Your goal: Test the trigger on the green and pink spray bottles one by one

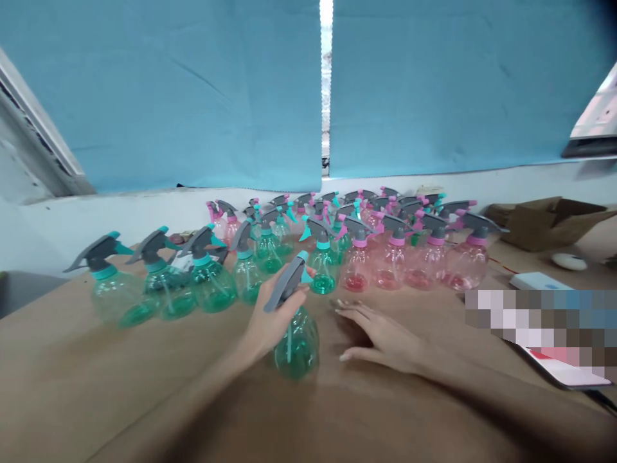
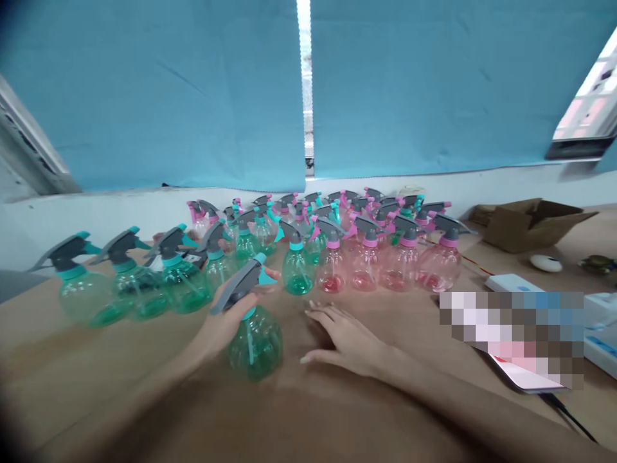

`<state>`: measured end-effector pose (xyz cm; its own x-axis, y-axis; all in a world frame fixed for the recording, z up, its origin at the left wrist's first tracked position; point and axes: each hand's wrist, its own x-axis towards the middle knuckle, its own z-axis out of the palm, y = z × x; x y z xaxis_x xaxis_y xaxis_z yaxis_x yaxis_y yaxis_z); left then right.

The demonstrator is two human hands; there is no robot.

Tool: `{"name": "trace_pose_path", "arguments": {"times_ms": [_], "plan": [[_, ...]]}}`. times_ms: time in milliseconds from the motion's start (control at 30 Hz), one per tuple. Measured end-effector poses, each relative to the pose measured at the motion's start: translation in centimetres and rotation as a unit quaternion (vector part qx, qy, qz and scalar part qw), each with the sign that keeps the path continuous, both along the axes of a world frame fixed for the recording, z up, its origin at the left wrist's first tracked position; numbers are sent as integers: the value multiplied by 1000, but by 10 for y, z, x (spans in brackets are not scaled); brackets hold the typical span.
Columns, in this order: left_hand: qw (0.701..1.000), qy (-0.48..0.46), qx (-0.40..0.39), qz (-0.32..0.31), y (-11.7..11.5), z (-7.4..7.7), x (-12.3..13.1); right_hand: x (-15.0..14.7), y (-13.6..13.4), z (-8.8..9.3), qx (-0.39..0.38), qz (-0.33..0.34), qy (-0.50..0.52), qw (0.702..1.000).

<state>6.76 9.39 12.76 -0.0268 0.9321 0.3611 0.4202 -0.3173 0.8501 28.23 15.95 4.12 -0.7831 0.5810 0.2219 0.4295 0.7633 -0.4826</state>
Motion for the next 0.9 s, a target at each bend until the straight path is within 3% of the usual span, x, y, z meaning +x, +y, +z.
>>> {"name": "trace_pose_path", "arguments": {"times_ms": [133, 400, 600, 900], "plan": [[1000, 12, -12, -10, 10, 0, 5, 3, 17, -7, -4, 17, 0, 1000], [997, 78, -22, 15, 16, 5, 4, -11, 25, -5, -11, 71, 5, 997], [997, 78, -20, -6, 18, 6, 4, -11, 27, -3, -8, 78, -17, 997], [997, 57, -52, 17, 18, -4, 5, -13, 25, -3, -8, 70, -4, 997]]}}
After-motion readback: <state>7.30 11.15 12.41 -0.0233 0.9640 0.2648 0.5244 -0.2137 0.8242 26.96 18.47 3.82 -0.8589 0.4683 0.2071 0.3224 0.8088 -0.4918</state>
